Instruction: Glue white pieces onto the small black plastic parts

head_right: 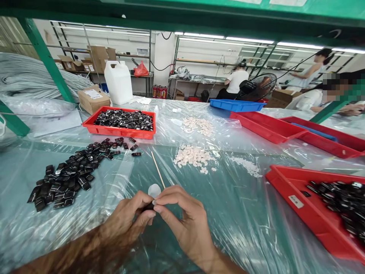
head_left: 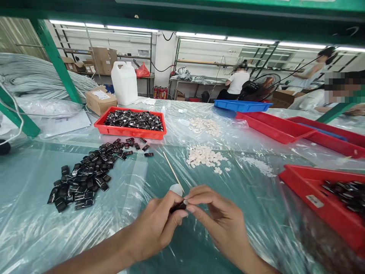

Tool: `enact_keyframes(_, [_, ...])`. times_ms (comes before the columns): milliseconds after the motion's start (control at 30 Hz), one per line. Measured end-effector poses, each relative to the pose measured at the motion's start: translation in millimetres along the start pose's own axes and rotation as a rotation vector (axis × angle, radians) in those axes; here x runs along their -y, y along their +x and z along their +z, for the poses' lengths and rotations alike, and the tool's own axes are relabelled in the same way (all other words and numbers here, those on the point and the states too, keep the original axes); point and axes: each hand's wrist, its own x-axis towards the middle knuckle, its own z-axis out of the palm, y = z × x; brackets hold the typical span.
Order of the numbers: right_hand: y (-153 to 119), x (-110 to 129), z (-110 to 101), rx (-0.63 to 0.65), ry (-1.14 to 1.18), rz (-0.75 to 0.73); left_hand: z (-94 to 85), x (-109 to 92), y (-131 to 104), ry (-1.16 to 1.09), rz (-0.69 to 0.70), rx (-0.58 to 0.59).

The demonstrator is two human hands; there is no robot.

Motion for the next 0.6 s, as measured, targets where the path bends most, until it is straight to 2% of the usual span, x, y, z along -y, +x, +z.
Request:
enact_keyframes(133, [-6,-1,8,-0.074,0.044,0.052,6.3,6,-3,-0.046,0.018,-0.06])
enact_keyframes(233, [-9,0,10,-0.081,0.066,0.111,10.7,9,-3,-0.065,0.032,-0.083])
enact_keyframes(433, [-8,-2,6,-0.007,0.055,0.142,14.1,15,-5,-0.026,0.057,-0.125])
enact_keyframes(600, [-1,5,4,0.028,0.038,0.099,7.9,17,-4,0.081,0.13,-0.136])
